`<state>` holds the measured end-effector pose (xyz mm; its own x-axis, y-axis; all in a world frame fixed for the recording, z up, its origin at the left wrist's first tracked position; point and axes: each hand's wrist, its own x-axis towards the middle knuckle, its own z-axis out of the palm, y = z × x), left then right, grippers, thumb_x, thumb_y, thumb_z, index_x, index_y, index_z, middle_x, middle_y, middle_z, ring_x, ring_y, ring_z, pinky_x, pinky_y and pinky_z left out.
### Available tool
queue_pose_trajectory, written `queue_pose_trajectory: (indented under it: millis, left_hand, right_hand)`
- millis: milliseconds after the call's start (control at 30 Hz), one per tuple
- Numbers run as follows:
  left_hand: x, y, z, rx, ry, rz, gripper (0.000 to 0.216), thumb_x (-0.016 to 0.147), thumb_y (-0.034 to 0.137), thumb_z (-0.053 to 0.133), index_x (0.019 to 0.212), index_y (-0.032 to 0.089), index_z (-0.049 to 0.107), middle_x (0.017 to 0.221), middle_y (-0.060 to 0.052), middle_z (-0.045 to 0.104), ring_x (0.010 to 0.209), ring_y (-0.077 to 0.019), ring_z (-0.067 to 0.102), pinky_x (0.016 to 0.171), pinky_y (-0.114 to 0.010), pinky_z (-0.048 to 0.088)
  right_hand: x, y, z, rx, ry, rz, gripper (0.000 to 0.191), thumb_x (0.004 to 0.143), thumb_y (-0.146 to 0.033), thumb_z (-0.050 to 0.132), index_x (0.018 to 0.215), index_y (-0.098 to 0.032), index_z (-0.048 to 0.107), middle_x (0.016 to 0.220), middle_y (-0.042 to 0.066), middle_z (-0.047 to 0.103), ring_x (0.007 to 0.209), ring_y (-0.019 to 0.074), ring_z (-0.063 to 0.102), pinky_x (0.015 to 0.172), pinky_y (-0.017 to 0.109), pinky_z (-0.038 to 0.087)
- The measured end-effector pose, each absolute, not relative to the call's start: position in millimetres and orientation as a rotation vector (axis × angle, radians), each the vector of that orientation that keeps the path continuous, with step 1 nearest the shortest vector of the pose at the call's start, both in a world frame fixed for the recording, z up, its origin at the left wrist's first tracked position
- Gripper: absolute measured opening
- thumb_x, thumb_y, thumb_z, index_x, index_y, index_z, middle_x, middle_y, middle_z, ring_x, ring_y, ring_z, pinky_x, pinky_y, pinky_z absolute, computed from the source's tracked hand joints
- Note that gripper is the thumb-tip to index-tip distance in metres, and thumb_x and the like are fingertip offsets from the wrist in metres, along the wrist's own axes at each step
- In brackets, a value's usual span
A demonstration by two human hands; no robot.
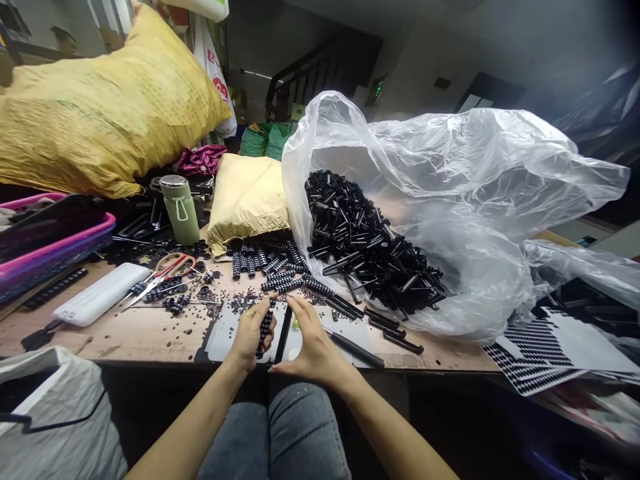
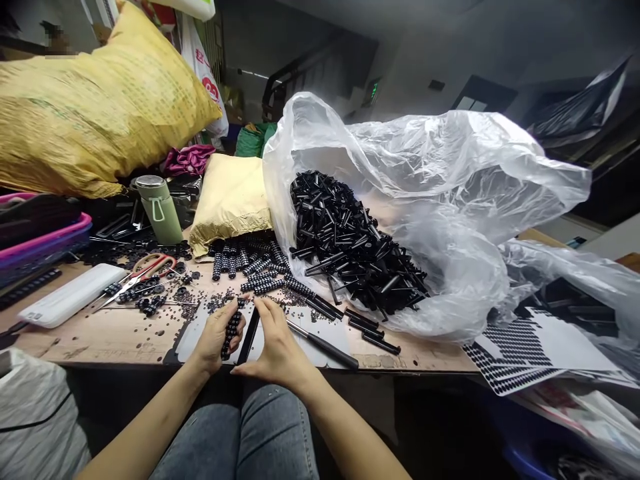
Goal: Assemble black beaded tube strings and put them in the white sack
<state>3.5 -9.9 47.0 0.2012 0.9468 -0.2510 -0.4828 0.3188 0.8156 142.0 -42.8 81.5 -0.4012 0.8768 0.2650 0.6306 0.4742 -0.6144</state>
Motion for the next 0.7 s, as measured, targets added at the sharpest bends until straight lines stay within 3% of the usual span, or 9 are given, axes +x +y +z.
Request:
queue_pose_trajectory:
  millis: [200,400,700]
  left_hand:
    - [7,-13,48,0.596,0.865,1.235,0.036,0.067,0.034,0.061,0.095,0.012,0.060,0.059,0.001,0.057,0.046,-0.0096,0.052,0.042,-0.020,0.043]
    - [10,-17,55,0.506,0.809,1.128,0.029,0.068,0.033,0.061,0.089,0.014,0.057,0.057,0.002,0.055,0.040,-0.0111,0.052,0.040,-0.023,0.043]
    - [12,-18,59,0.433,0.854,1.046,0.019,0.074,0.031,0.055,0.085,0.015,0.055,0.051,0.004,0.051,0.038,-0.0103,0.052,0.038,-0.022,0.045]
  right_hand:
    - [132,-40,80,-1.161,-2.239,0.533,0.109,0.049,-0.037,0.077,0.136,-0.016,0.014,0.134,0.015,0.025,0.127,0.0266,0.021,0.105,0.042,0.026]
    - [134,-34,70,-1.132,-2.273,0.583,0.115,0.048,-0.048,0.075,0.137,-0.014,0.010,0.140,0.016,0.019,0.131,0.0254,0.015,0.107,0.041,0.021]
    - [142,-34,57,-1.051,-2.118,0.723,0.118,0.045,-0.047,0.077,0.136,-0.015,0.009,0.140,0.015,0.020,0.130,0.0240,0.019,0.108,0.038,0.019]
